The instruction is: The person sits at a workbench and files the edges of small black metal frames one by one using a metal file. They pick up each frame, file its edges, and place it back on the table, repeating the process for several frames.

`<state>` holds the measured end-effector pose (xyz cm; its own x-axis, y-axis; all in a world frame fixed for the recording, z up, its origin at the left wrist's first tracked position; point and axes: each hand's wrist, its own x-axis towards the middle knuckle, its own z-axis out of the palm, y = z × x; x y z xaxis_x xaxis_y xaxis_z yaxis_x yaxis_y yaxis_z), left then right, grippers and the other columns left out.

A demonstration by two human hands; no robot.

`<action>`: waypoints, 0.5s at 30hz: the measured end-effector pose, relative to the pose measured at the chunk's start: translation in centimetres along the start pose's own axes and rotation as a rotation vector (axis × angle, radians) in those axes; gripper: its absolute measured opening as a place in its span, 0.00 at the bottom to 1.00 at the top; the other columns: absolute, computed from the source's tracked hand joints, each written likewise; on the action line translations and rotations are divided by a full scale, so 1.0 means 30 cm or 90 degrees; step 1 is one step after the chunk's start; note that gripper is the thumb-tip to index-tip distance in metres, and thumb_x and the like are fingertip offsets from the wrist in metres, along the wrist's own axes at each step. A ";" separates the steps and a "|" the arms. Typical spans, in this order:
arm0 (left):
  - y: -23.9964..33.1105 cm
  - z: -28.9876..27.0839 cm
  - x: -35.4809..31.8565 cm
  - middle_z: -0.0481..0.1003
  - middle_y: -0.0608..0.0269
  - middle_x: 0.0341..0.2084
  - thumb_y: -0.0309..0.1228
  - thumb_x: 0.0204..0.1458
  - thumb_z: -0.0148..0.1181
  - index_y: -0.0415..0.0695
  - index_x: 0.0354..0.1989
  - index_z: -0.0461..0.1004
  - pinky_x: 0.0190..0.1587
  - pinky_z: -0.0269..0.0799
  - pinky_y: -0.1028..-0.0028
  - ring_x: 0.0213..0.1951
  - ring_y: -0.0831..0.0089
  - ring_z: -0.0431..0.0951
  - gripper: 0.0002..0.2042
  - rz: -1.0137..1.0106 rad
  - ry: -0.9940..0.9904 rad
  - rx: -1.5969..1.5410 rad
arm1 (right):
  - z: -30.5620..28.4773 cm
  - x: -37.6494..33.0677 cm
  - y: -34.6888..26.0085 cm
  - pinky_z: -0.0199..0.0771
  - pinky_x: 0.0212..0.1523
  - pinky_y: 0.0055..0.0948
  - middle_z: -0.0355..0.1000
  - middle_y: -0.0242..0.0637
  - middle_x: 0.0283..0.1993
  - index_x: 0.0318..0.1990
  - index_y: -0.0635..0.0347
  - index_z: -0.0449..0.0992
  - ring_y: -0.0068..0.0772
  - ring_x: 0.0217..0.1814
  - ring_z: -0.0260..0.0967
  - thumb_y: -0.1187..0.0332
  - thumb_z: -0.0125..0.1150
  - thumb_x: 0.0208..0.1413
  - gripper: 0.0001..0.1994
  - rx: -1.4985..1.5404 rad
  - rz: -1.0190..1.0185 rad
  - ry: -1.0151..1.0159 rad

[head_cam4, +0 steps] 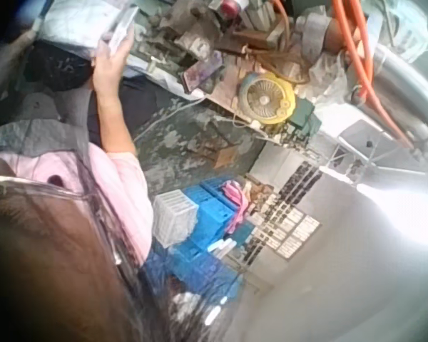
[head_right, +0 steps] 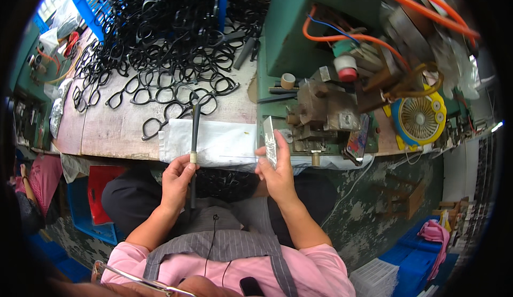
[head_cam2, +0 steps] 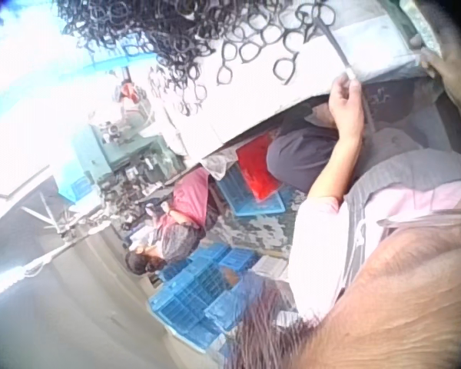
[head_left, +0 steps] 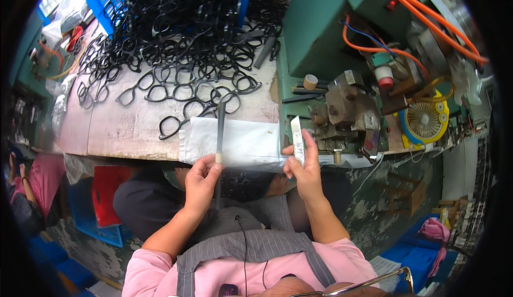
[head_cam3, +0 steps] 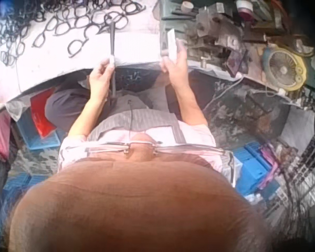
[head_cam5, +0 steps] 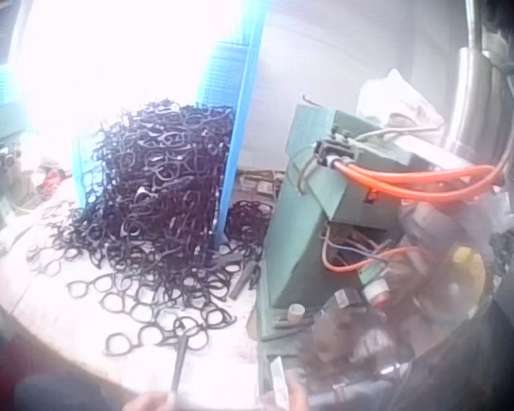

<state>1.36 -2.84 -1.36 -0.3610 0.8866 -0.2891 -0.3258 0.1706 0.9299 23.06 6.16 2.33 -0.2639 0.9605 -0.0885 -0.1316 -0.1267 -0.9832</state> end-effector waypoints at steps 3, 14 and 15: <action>-0.009 0.024 -0.001 0.76 0.64 0.35 0.25 0.57 0.56 0.34 0.47 0.71 0.44 0.69 0.80 0.38 0.80 0.74 0.12 -0.018 -0.014 0.002 | -0.024 0.000 0.005 0.71 0.29 0.21 0.64 0.48 0.51 0.69 0.55 0.43 0.27 0.35 0.70 0.80 0.46 0.58 0.33 0.055 0.026 0.016; -0.040 0.044 -0.013 0.76 0.64 0.34 0.28 0.56 0.58 0.38 0.47 0.72 0.37 0.67 0.81 0.33 0.80 0.72 0.12 -0.084 -0.016 -0.031 | -0.048 0.042 -0.030 0.77 0.36 0.24 0.61 0.51 0.60 0.70 0.52 0.39 0.38 0.47 0.73 0.76 0.52 0.59 0.36 0.284 0.116 -0.041; -0.044 0.041 -0.017 0.76 0.64 0.34 0.28 0.56 0.58 0.38 0.48 0.72 0.38 0.67 0.81 0.34 0.80 0.73 0.12 -0.088 -0.020 -0.026 | -0.042 0.039 -0.019 0.77 0.34 0.24 0.64 0.51 0.58 0.70 0.53 0.39 0.37 0.44 0.74 0.76 0.52 0.59 0.36 0.272 0.146 -0.041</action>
<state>3.06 -2.98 -2.16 -0.2827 0.8691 -0.4059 -0.4061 0.2749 0.8715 24.02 7.67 2.61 -0.3891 0.8801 -0.2721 -0.4393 -0.4370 -0.7849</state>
